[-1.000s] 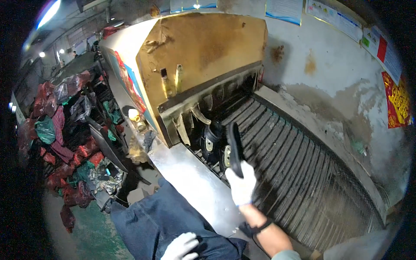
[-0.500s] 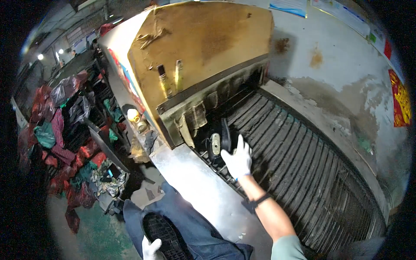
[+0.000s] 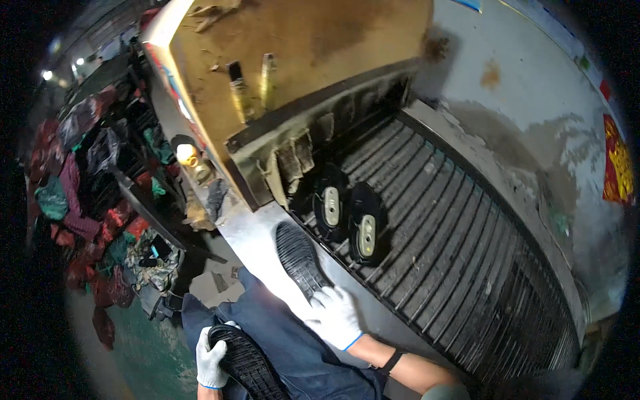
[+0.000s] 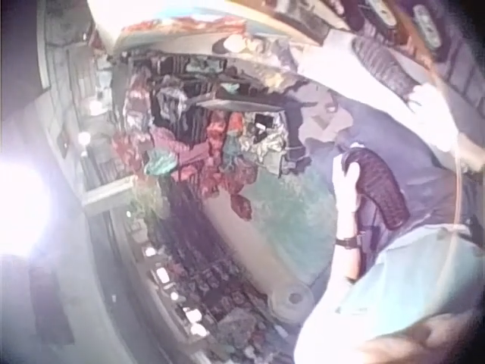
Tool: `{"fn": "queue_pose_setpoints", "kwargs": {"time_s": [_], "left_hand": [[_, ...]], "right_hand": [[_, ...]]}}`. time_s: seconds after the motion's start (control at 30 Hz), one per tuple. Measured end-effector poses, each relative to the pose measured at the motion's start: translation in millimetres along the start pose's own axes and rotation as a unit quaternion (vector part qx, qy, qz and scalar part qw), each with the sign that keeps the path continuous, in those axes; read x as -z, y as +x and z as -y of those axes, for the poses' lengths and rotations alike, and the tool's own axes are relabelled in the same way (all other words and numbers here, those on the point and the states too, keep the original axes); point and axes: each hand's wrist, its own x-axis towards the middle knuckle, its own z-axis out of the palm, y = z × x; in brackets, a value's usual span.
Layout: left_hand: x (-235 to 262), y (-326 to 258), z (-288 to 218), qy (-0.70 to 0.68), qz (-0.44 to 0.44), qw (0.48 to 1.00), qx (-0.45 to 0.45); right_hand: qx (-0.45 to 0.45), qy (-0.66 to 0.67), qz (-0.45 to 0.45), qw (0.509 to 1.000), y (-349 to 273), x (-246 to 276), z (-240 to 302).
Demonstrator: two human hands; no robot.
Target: The recorder is picking up black leather shoes from a conveyor belt, inspecting them, and placing them back.
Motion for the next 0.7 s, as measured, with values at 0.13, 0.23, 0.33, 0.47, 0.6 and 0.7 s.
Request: {"fn": "queue_pose_setpoints", "kwargs": {"time_s": [0.13, 0.23, 0.33, 0.47, 0.6, 0.7], "left_hand": [[-1.4, -1.7, -2.3, -0.099, 0.007, 0.995, 0.013], [6.4, -3.4, -8.3, -0.145, 0.029, 0.988, 0.043], [12.6, -2.2, -13.7, -0.117, 0.08, 0.99, 0.003], [13.0, -5.5, -18.1, -0.015, 0.102, 0.995, -0.013], [19.7, -19.7, -20.2, -0.018, 0.183, 0.982, -0.037], [31.0, -31.3, -16.4, -0.07, 0.19, 0.979, -0.016]], "right_hand": [[-0.073, 0.159, -0.05, 0.983, 2.8, -8.9, -17.3], [-0.18, 0.022, -0.281, 0.942, 36.6, -16.5, -76.2], [-0.451, 0.204, -0.155, 0.855, 72.0, -35.7, -155.7], [-0.484, 0.431, -0.129, 0.751, 74.5, -39.7, -216.8], [-0.475, 0.738, -0.107, 0.468, 31.4, 30.0, -189.8], [-0.357, 0.836, -0.14, 0.392, -14.9, 74.4, -97.3]]}}
